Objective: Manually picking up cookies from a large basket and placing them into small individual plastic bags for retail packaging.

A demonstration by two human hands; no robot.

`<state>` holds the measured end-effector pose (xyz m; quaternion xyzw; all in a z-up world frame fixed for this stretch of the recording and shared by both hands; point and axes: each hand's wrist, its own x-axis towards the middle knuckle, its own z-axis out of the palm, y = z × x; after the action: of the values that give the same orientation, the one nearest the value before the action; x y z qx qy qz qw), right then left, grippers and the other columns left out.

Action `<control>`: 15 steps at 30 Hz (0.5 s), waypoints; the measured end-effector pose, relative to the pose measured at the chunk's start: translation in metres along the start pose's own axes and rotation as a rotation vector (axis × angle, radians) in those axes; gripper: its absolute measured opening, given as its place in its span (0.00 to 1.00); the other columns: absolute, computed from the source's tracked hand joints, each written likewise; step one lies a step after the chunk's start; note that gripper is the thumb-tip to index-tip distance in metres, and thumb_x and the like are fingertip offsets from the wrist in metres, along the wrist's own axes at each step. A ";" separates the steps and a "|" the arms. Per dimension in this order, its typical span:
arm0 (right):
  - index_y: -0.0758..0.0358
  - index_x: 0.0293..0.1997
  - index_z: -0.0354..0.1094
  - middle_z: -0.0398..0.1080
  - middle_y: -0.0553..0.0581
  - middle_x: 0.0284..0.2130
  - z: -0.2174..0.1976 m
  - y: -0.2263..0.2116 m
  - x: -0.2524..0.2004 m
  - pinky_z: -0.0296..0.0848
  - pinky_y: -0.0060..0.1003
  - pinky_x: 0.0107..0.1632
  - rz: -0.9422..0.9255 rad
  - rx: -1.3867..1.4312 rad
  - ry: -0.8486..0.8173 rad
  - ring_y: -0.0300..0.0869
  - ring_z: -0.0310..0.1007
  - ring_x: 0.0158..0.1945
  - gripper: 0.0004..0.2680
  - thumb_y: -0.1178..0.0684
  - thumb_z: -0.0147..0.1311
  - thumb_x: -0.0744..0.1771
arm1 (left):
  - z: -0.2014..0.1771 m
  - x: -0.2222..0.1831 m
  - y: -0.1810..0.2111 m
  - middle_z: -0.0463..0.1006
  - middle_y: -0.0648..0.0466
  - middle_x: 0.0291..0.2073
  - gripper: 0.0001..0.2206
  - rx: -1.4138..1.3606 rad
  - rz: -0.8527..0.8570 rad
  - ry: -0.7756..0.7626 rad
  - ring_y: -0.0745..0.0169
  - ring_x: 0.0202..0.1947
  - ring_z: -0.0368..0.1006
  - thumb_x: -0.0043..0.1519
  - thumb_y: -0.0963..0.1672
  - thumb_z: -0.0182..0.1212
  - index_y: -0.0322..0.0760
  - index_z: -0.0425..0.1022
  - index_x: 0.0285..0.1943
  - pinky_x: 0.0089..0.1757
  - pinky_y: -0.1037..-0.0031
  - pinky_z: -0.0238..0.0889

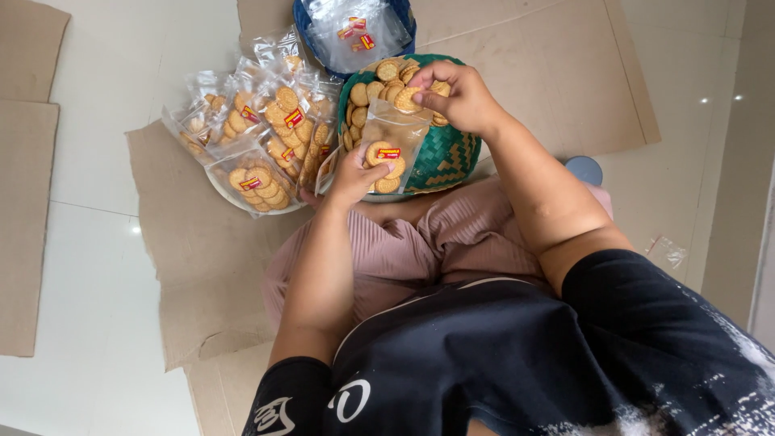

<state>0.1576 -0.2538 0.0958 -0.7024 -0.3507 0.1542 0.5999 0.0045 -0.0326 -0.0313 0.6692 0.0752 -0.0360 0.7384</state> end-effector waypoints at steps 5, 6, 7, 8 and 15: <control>0.59 0.47 0.78 0.76 0.54 0.41 -0.005 -0.007 -0.003 0.50 0.55 0.67 -0.103 -0.324 -0.209 0.50 0.66 0.65 0.07 0.59 0.62 0.66 | 0.005 -0.008 0.033 0.81 0.53 0.39 0.16 0.164 0.038 0.036 0.68 0.36 0.75 0.56 0.38 0.66 0.30 0.76 0.54 0.38 0.81 0.70; 0.56 0.48 0.78 0.78 0.48 0.38 -0.005 -0.005 -0.003 0.34 0.67 0.72 -0.049 -0.382 -0.317 0.50 0.64 0.71 0.06 0.54 0.60 0.67 | 0.005 -0.010 0.040 0.82 0.53 0.39 0.16 0.240 0.058 0.062 0.67 0.36 0.75 0.56 0.40 0.67 0.32 0.76 0.54 0.39 0.80 0.70; 0.56 0.48 0.78 0.78 0.48 0.38 -0.004 -0.013 -0.004 0.34 0.67 0.72 -0.049 -0.380 -0.321 0.50 0.64 0.71 0.06 0.54 0.60 0.67 | 0.005 -0.011 0.040 0.82 0.53 0.39 0.16 0.239 0.056 0.065 0.67 0.36 0.75 0.56 0.40 0.67 0.32 0.76 0.54 0.39 0.80 0.70; 0.56 0.51 0.76 0.76 0.48 0.42 -0.004 -0.021 -0.005 0.38 0.63 0.71 -0.050 -0.403 -0.404 0.45 0.69 0.59 0.09 0.52 0.61 0.67 | 0.005 -0.012 0.040 0.81 0.53 0.38 0.15 0.252 0.073 0.064 0.68 0.35 0.74 0.56 0.40 0.67 0.32 0.77 0.52 0.39 0.80 0.70; 0.64 0.50 0.68 0.79 0.62 0.37 0.010 0.003 0.003 0.30 0.85 0.65 0.161 -0.379 -0.613 0.65 0.75 0.55 0.11 0.50 0.60 0.68 | 0.004 -0.006 0.012 0.81 0.54 0.29 0.17 0.380 0.071 0.109 0.68 0.32 0.75 0.44 0.45 0.76 0.46 0.83 0.43 0.36 0.71 0.69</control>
<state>0.1541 -0.2445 0.0916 -0.7476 -0.4800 0.3366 0.3120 0.0012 -0.0357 -0.0179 0.7998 0.0835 0.0127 0.5943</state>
